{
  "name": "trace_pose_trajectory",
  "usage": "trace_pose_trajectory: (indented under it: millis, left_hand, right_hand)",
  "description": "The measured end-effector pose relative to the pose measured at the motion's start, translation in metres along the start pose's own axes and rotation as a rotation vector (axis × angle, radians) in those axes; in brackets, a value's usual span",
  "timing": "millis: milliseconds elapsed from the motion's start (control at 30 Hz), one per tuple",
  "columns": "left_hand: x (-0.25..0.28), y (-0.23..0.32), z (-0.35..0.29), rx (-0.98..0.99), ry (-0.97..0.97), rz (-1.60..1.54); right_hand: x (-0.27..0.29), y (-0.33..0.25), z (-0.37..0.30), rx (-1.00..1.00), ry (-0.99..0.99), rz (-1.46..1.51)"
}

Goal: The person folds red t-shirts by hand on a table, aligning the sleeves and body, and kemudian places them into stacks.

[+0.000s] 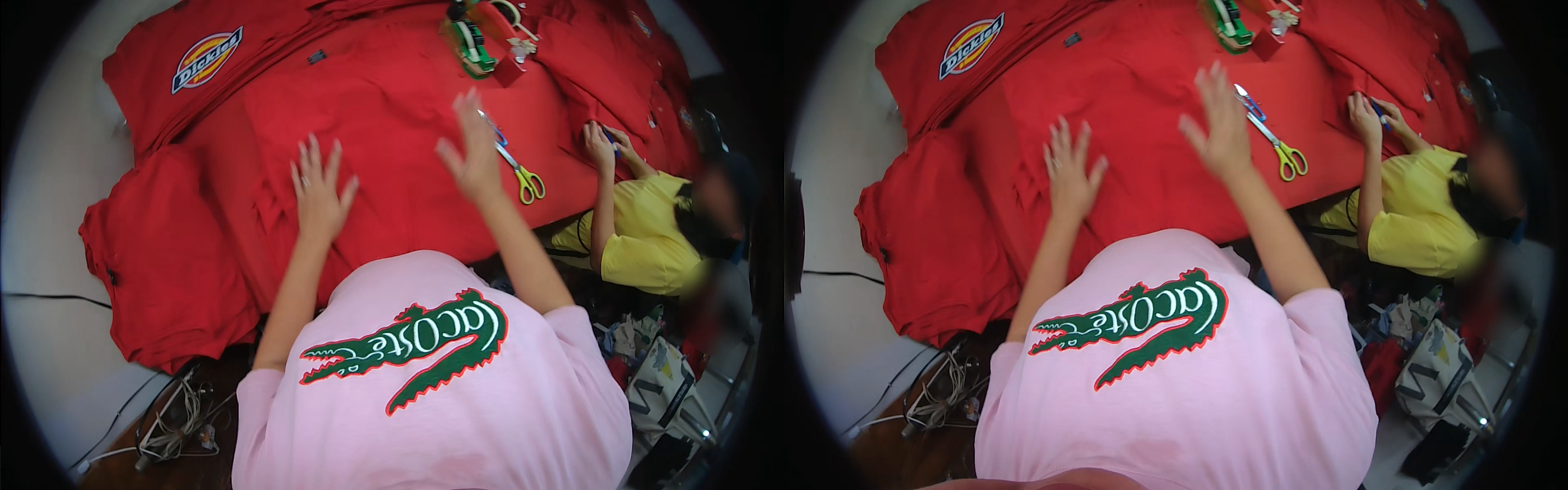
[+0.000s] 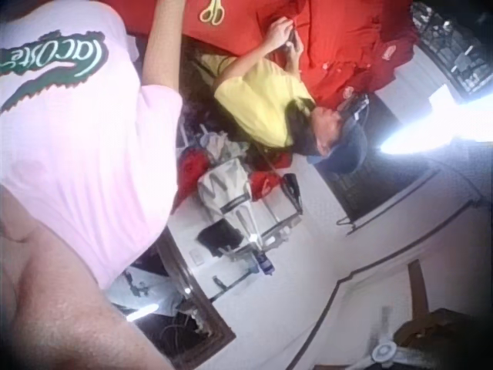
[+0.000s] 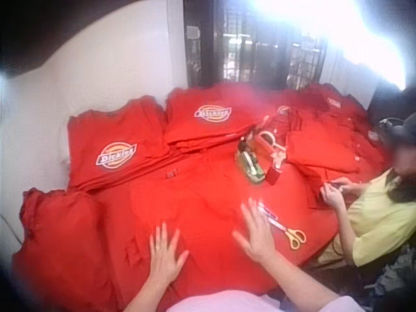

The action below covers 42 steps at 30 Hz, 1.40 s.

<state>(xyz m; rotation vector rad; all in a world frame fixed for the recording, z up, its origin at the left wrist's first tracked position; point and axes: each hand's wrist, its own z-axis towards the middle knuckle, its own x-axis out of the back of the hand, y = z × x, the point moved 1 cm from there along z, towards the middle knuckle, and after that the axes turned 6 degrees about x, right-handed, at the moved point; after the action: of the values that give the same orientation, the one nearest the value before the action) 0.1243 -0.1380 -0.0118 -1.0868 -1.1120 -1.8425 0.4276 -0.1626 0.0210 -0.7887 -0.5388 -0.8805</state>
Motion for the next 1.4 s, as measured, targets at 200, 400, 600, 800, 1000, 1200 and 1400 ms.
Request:
trace_pose_trajectory:
  millis: [200, 400, 600, 800, 1000, 1200, 1400]
  left_hand:
    - [-0.059, -0.006, -0.071, 0.095, -0.187, 0.168]
    - [-0.099, -0.002, -0.052, 0.277, -0.217, 0.275]
    - [-0.199, 0.010, -0.026, 0.022, 0.380, 0.209]
    - [-0.199, 0.150, -0.119, -0.601, -0.140, -0.335]
    - [-0.174, 0.234, -0.159, -0.798, -0.469, -0.498]
    - [-0.150, 0.282, -0.185, -0.886, -0.721, -0.593]
    - [-0.125, 0.304, -0.192, -0.826, -1.074, -0.641]
  right_hand:
    - [0.027, -0.033, -0.225, -0.099, -0.632, -0.046]
    - [0.078, -0.030, -0.266, -0.332, -0.566, -0.129]
    - [0.117, -0.053, -0.406, -1.102, -0.772, 0.179]
    - [0.149, -0.143, -0.551, -1.499, -0.333, 0.147]
    - [0.216, -0.260, -0.546, -2.089, -0.042, 0.612]
    - [0.156, -0.316, -0.565, -2.060, 0.297, -0.144]
    - [0.214, -0.321, -0.542, -2.127, 0.022, 0.236]
